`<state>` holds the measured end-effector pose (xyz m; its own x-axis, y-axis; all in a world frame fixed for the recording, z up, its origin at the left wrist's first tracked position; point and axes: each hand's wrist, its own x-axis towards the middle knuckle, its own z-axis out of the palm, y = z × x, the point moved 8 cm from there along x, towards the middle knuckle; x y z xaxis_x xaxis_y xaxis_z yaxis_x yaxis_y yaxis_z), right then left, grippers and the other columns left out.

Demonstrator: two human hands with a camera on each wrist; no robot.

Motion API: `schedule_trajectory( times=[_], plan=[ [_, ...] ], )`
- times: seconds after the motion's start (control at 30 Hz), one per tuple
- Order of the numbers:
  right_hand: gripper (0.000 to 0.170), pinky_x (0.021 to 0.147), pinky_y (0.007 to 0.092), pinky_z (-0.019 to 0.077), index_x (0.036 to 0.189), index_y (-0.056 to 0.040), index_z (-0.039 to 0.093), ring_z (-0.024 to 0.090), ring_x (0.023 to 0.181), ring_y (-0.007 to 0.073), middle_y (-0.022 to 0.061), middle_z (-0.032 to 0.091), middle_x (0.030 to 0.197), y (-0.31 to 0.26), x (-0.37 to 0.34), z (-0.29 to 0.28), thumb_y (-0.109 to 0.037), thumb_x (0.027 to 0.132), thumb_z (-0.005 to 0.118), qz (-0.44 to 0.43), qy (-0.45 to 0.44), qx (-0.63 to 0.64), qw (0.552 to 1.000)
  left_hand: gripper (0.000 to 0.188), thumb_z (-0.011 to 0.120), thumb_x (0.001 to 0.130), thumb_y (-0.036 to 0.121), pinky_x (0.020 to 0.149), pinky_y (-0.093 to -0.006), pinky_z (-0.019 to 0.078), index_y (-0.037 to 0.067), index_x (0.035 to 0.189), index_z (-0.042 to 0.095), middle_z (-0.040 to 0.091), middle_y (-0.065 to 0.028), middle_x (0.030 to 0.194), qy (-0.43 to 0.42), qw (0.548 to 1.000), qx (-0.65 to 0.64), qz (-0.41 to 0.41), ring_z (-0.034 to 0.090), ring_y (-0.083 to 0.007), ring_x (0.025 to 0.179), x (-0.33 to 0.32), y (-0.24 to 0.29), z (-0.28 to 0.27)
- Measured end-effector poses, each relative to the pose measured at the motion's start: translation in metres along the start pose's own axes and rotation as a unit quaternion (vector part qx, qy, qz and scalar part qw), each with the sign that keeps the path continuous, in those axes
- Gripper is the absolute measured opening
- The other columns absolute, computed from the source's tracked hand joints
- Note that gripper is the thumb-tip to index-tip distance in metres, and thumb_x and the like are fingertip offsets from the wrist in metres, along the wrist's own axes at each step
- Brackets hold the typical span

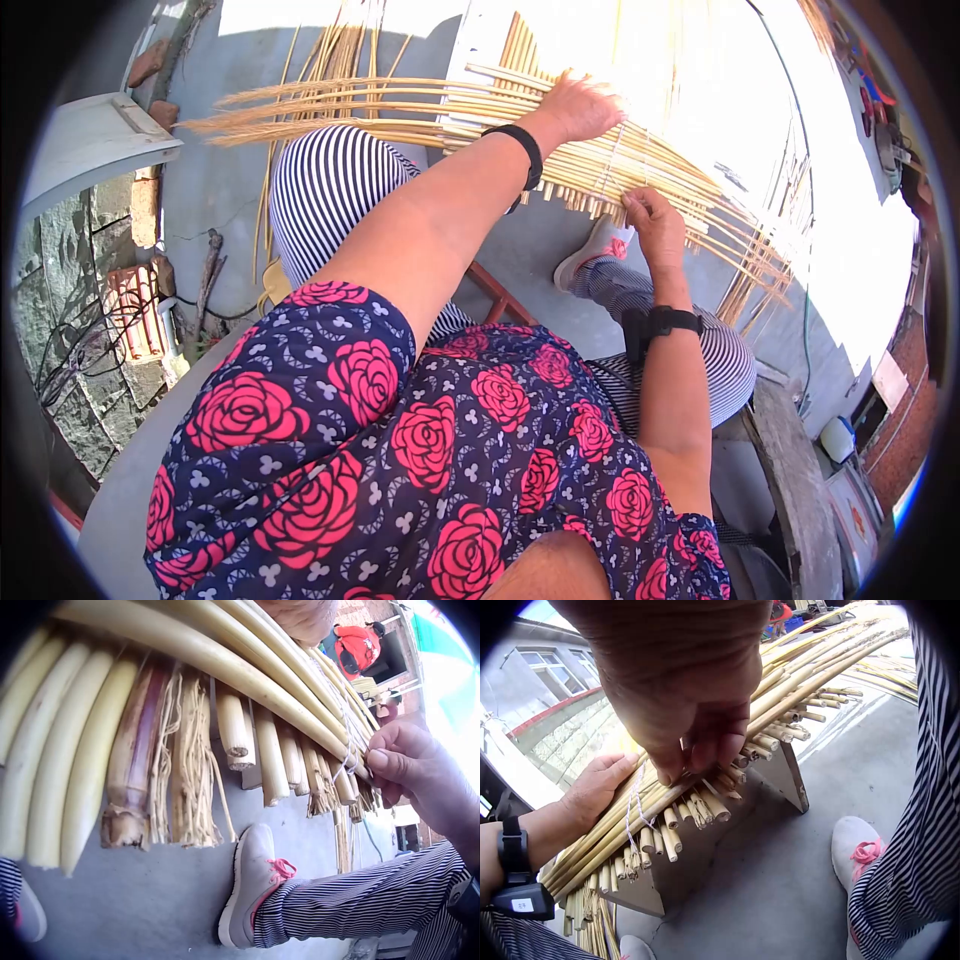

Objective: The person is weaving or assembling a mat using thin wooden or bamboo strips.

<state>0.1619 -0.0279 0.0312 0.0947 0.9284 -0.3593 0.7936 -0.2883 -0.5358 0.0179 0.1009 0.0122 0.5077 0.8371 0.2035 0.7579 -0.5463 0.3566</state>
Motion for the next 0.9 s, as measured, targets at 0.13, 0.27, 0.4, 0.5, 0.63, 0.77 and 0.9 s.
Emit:
schedule_trajectory(
  times=[0.13, 0.27, 0.4, 0.5, 0.63, 0.77, 0.9],
  plan=[
    [0.014, 0.062, 0.0346, 0.0475, 0.086, -0.0121, 0.066, 0.06, 0.066, 0.0234, 0.0068, 0.061, 0.075, -0.006, 0.006, -0.001, -0.026, 0.082, 0.066, -0.116, 0.013, -0.056, 0.992, 0.027, 0.047, 0.091, 0.041, 0.087, -0.048, 0.0433, 0.021, 0.096, 0.063, 0.062, -0.0016, 0.101, -0.001, 1.0, -0.013, 0.008, 0.058, -0.025, 0.1, 0.001, 0.001, -0.001],
    [0.011, 0.067, 0.0361, 0.048, 0.088, -0.0109, 0.066, 0.06, 0.073, 0.0273, 0.0076, 0.061, 0.08, -0.008, 0.01, 0.001, -0.02, 0.081, 0.067, -0.134, -0.056, -0.026, 0.989, 0.029, 0.047, 0.091, 0.042, 0.087, -0.0485, 0.0432, 0.02, 0.095, 0.064, 0.062, -0.0017, 0.102, -0.016, 1.0, -0.007, 0.003, 0.058, -0.0244, 0.101, 0.0, 0.002, -0.004],
    [0.01, 0.071, 0.0361, 0.048, 0.089, -0.0092, 0.065, 0.06, 0.078, 0.0275, 0.0086, 0.061, 0.081, -0.02, 0.007, 0.001, -0.017, 0.082, 0.066, -0.205, -0.081, -0.03, 0.975, 0.029, 0.047, 0.091, 0.044, 0.087, -0.0489, 0.0431, 0.021, 0.095, 0.065, 0.062, -0.0011, 0.103, -0.035, 0.999, -0.001, 0.002, 0.057, -0.0241, 0.102, 0.0, 0.002, -0.002],
    [0.01, 0.072, 0.0357, 0.048, 0.09, -0.0098, 0.065, 0.06, 0.079, 0.0269, 0.0077, 0.062, 0.083, -0.032, 0.013, 0.002, -0.016, 0.082, 0.065, -0.237, -0.135, -0.046, 0.961, 0.029, 0.047, 0.09, 0.044, 0.087, -0.0491, 0.043, 0.021, 0.095, 0.065, 0.063, -0.0011, 0.103, -0.01, 1.0, -0.002, 0.009, 0.058, -0.0246, 0.101, -0.002, 0.004, -0.003],
    [0.007, 0.069, 0.0341, 0.0475, 0.088, -0.0075, 0.063, 0.058, 0.075, 0.0263, 0.0079, 0.06, 0.082, -0.052, 0.021, 0.006, -0.012, 0.083, 0.064, -0.302, -0.236, -0.098, 0.918, 0.03, 0.047, 0.09, 0.043, 0.085, -0.047, 0.0439, 0.02, 0.094, 0.066, 0.063, -0.0011, 0.101, 0.005, 1.0, -0.014, 0.02, 0.058, -0.0255, 0.099, 0.001, 0.001, -0.002],
    [0.004, 0.069, 0.0348, 0.0472, 0.086, -0.0088, 0.062, 0.058, 0.076, 0.0266, 0.0066, 0.059, 0.082, -0.062, 0.026, 0.012, -0.011, 0.083, 0.063, -0.328, -0.27, -0.12, 0.897, 0.03, 0.047, 0.091, 0.043, 0.082, -0.0446, 0.0447, 0.019, 0.093, 0.066, 0.064, -0.002, 0.099, 0.011, 1.0, -0.001, 0.022, 0.06, -0.0258, 0.096, 0.0, 0.002, 0.0],
    [0.002, 0.068, 0.0343, 0.0473, 0.083, -0.0106, 0.063, 0.059, 0.075, 0.0261, 0.0051, 0.061, 0.082, -0.072, 0.016, 0.025, -0.011, 0.081, 0.063, -0.367, -0.291, -0.142, 0.872, 0.03, 0.046, 0.09, 0.043, 0.088, -0.0471, 0.041, 0.021, 0.094, 0.067, 0.065, -0.0021, 0.1, -0.13, 0.991, -0.024, -0.028, 0.059, -0.0246, 0.099, 0.001, 0.003, 0.003]
  ],
)
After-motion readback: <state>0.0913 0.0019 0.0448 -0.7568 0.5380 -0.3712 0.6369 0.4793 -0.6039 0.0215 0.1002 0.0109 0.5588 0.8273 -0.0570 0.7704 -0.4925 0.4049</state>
